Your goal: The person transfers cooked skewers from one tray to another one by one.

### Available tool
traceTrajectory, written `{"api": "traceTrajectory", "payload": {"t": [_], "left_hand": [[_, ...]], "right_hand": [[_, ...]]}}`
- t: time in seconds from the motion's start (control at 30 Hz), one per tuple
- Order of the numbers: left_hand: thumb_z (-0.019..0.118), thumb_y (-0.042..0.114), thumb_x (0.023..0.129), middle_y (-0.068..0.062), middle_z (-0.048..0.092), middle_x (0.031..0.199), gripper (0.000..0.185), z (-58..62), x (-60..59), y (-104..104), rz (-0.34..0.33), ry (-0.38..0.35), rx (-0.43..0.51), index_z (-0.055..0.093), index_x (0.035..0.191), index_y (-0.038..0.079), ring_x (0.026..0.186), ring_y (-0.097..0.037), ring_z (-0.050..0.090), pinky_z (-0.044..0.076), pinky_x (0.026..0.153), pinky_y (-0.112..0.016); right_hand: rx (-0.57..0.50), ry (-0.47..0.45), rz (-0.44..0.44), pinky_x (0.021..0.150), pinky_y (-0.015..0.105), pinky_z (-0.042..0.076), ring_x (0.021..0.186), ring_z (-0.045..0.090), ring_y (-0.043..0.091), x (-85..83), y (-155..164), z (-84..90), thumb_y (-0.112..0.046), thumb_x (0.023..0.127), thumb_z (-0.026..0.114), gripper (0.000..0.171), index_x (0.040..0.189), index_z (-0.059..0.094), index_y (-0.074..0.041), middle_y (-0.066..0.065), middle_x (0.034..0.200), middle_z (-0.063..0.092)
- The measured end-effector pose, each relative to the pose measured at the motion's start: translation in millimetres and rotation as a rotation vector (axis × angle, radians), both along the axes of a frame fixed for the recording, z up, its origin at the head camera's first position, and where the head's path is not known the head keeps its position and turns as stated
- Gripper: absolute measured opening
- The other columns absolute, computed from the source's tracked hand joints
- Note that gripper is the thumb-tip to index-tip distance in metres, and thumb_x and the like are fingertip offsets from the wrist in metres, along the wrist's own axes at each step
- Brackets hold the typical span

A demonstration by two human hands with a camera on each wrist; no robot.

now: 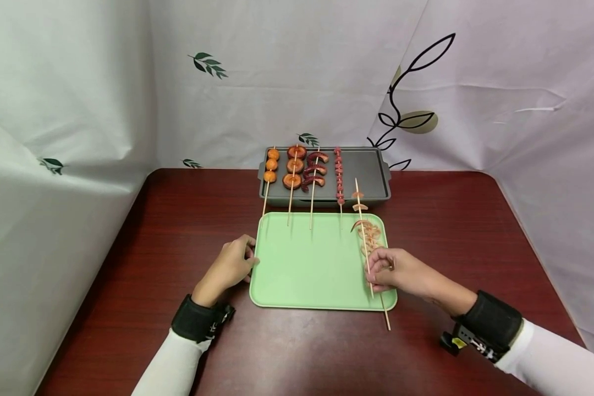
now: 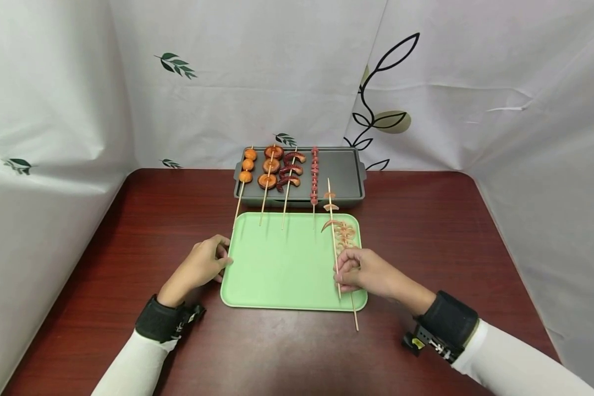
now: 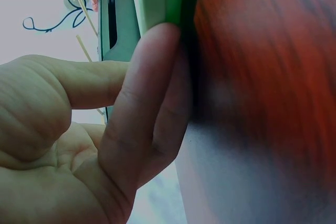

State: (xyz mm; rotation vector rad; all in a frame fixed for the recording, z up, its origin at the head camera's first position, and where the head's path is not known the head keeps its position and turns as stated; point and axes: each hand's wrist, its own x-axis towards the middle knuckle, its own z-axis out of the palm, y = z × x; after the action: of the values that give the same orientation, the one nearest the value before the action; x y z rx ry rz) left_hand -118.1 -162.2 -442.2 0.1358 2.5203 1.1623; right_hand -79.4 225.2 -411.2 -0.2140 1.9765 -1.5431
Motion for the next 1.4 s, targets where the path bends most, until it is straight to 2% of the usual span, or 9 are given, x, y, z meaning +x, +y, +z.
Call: {"api": "traceTrajectory", "payload": {"t": [0.33, 0.5, 0.8, 1.1, 1.4], "left_hand": [[0.063, -0.002, 0.100, -0.018, 0.060, 0.096, 0.042, 0.6, 1.2, 0, -0.001, -0.002, -0.005, 0.050, 0.139, -0.007, 0.059, -0.021, 0.064, 0.061, 0.052, -0.031], [0.064, -0.002, 0.099, -0.018, 0.060, 0.097, 0.042, 0.9, 0.9, 0, -0.001, 0.003, -0.009, 0.050, 0.139, -0.007, 0.058, -0.021, 0.064, 0.061, 0.052, -0.032], [0.063, -0.001, 0.100, -0.018, 0.060, 0.098, 0.041, 0.3, -0.2, 0, 0.000, -0.006, -0.010, 0.050, 0.139, -0.006, 0.058, -0.021, 0.063, 0.062, 0.053, -0.033], [0.063, -0.001, 0.100, -0.019, 0.060, 0.098, 0.041, -0.2, -0.7, 1, 0.001, -0.016, -0.005, 0.050, 0.139, -0.006, 0.060, -0.021, 0.064, 0.062, 0.053, -0.032], [0.063, 0.000, 0.100, -0.017, 0.060, 0.097, 0.041, 0.6, 0.5, 1, 0.004, -0.014, -0.018, 0.050, 0.139, -0.006, 0.060, -0.021, 0.064, 0.061, 0.053, -0.032]], "right_hand": [[-0.009, -0.032, 0.025, 0.076, 0.034, 0.067, 0.079, 0.071, 0.014, 11.5, 2, -2.7, 0.005, 0.095, 0.064, 0.017, 0.104, 0.054, 0.015, 0.008, 0.086, 0.065], [-0.003, -0.028, 0.049, 0.074, 0.032, 0.067, 0.077, 0.070, 0.012, 17.5, 1, -1.9, 0.006, 0.094, 0.064, 0.011, 0.101, 0.056, 0.011, 0.008, 0.085, 0.065], [0.013, -0.063, 0.085, 0.074, 0.034, 0.067, 0.079, 0.070, 0.015, 23.5, 2, -3.8, 0.003, 0.096, 0.065, 0.015, 0.102, 0.056, 0.012, 0.007, 0.086, 0.063], [0.040, -0.138, 0.053, 0.072, 0.032, 0.067, 0.078, 0.070, 0.016, 28.1, -3, -4.9, 0.002, 0.094, 0.069, 0.012, 0.100, 0.060, 0.008, 0.008, 0.084, 0.064], [0.040, -0.170, 0.038, 0.072, 0.030, 0.067, 0.076, 0.069, 0.014, 32.3, -9, -7.8, 0.007, 0.093, 0.068, 0.015, 0.103, 0.060, 0.015, 0.008, 0.084, 0.065]]}}
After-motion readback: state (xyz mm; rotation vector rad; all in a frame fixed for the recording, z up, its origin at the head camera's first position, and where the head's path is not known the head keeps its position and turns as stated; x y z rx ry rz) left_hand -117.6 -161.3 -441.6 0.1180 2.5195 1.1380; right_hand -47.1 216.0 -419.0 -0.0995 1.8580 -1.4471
